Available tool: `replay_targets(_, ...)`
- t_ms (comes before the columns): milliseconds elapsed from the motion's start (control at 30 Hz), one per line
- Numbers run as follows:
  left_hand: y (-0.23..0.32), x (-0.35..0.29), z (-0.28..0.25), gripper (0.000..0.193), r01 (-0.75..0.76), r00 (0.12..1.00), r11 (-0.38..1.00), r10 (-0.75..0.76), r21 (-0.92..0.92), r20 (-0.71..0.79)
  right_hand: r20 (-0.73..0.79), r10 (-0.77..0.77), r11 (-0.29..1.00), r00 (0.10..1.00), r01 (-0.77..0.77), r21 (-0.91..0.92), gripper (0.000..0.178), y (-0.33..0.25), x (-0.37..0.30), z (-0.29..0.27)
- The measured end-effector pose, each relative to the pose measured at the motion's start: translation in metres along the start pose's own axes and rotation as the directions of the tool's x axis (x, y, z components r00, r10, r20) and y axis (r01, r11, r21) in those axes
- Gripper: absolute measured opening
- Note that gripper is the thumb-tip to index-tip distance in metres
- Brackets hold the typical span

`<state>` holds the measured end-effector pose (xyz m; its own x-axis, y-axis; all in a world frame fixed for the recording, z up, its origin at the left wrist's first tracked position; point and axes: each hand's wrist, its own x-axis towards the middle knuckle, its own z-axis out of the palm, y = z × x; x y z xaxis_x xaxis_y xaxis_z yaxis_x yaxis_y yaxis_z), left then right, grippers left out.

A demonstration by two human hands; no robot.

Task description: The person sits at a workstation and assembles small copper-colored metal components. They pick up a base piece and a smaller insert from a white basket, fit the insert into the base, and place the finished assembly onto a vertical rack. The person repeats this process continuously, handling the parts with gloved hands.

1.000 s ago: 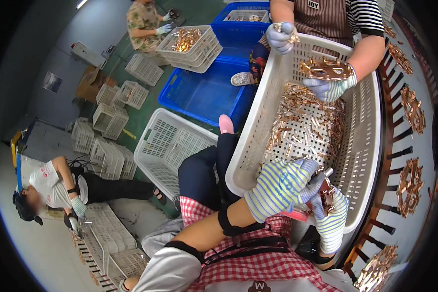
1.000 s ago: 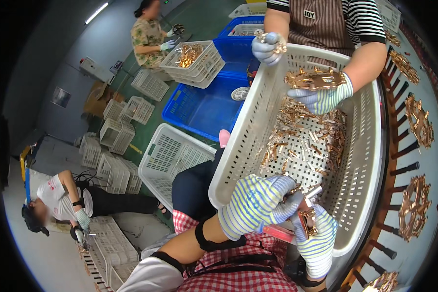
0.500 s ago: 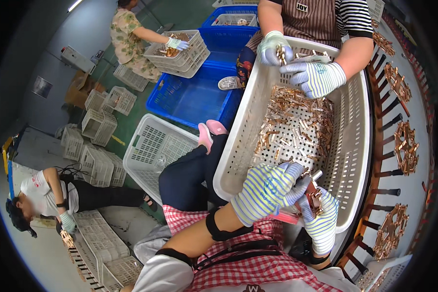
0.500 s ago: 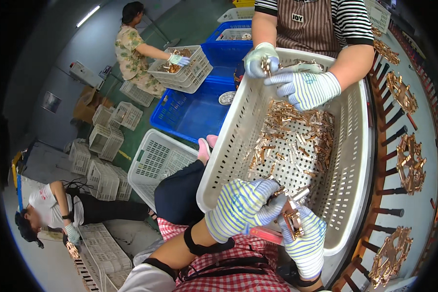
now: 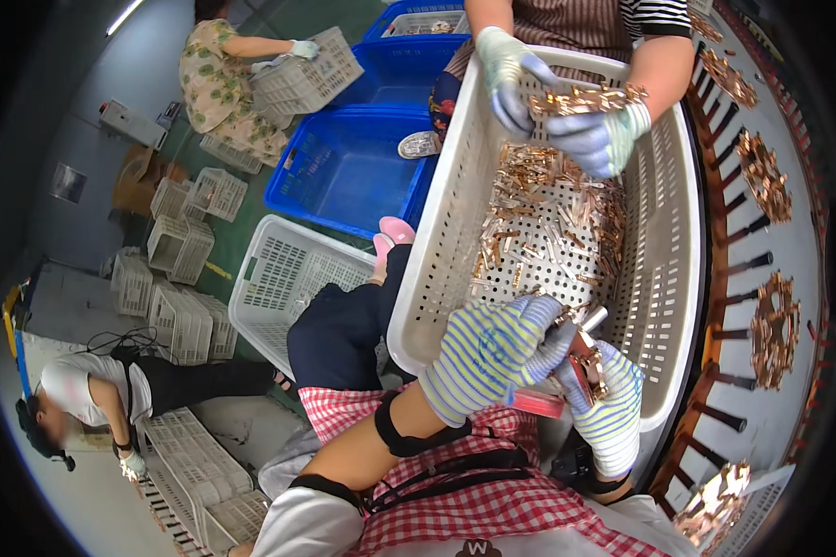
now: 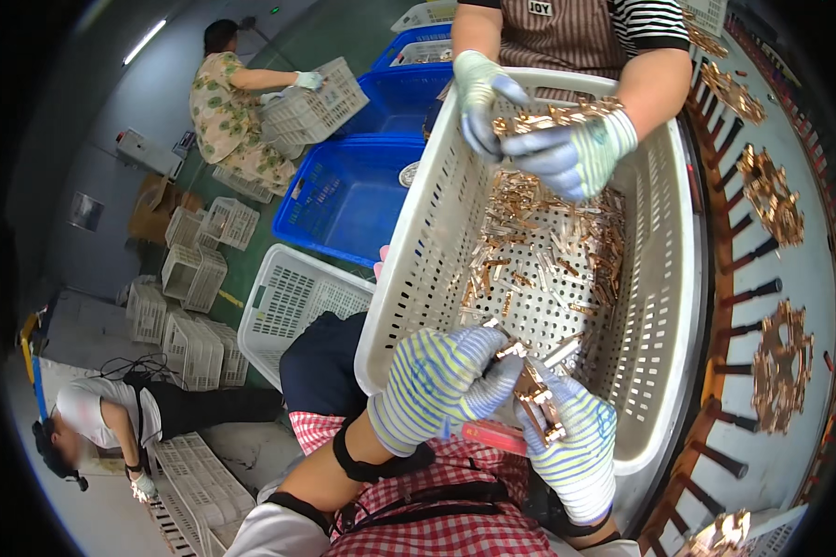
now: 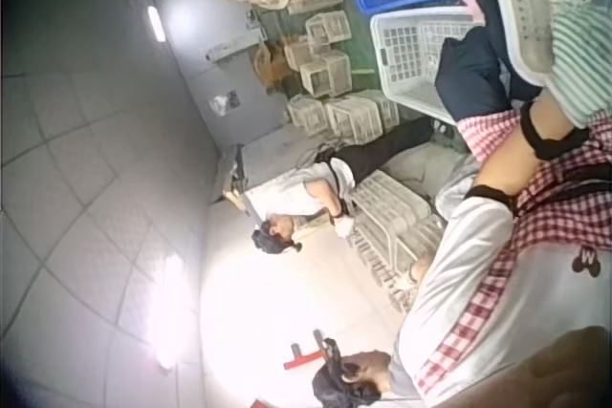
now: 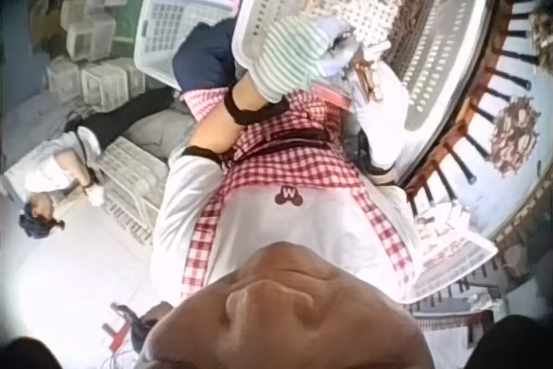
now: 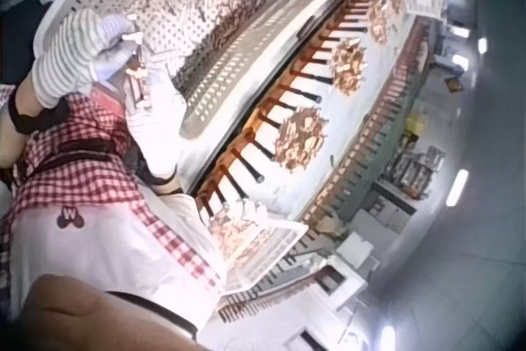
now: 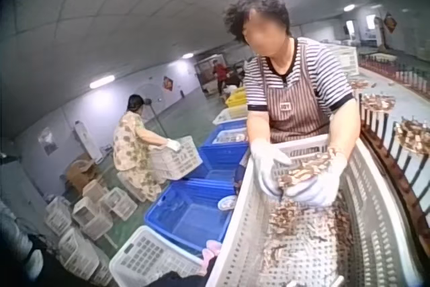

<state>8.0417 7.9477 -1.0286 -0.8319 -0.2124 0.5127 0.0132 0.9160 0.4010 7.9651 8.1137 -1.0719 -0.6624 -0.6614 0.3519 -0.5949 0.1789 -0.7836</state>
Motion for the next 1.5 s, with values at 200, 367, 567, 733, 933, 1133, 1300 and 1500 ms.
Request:
replay_targets(200,-0.002,-0.005,0.001,0.02,-0.065,0.997,0.987,0.06,0.148,0.039,-0.055,-0.142,0.989,0.988,0.14,-0.038,0.045,-0.003,0.006,-0.005)
replay_targets(367,0.034,0.005,-0.001,0.015,0.059,0.998,0.99,-0.061,-0.128,-0.008,-0.066,-0.113,0.991,0.991,0.117,0.057,0.046,0.015,-0.003,-0.017)
replay_targets(567,0.061,-0.015,0.02,0.008,-0.023,1.0,0.97,0.026,-0.243,0.007,-0.343,0.295,0.938,0.892,-0.202,0.282,0.029,0.031,-0.023,-0.059)
replay_targets(733,0.061,-0.037,0.034,0.024,0.337,0.942,0.858,-0.306,-0.388,0.14,-0.267,0.013,1.0,0.964,-0.005,0.029,0.029,0.049,-0.056,-0.048)
replay_targets(933,0.088,-0.062,0.05,0.022,0.459,0.879,0.692,-0.263,-0.557,0.397,-0.171,-0.251,0.964,0.953,0.231,-0.13,0.055,0.041,-0.089,-0.025)
replay_targets(1133,0.089,-0.106,0.017,0.033,0.526,0.752,-0.107,-0.404,-0.844,0.52,-0.116,-0.352,0.935,0.929,0.343,-0.09,0.072,0.008,-0.134,-0.025)
replay_targets(1300,0.096,-0.137,0.002,0.034,0.541,0.816,0.108,-0.306,-0.834,0.49,-0.269,-0.182,0.973,0.946,0.213,0.09,0.046,-0.011,-0.157,-0.001)
replay_targets(1500,0.1,-0.168,-0.017,0.032,-0.358,0.93,0.922,0.367,0.149,-0.037,-0.214,-0.145,0.983,0.966,0.165,0.079,0.035,-0.034,-0.193,0.002)
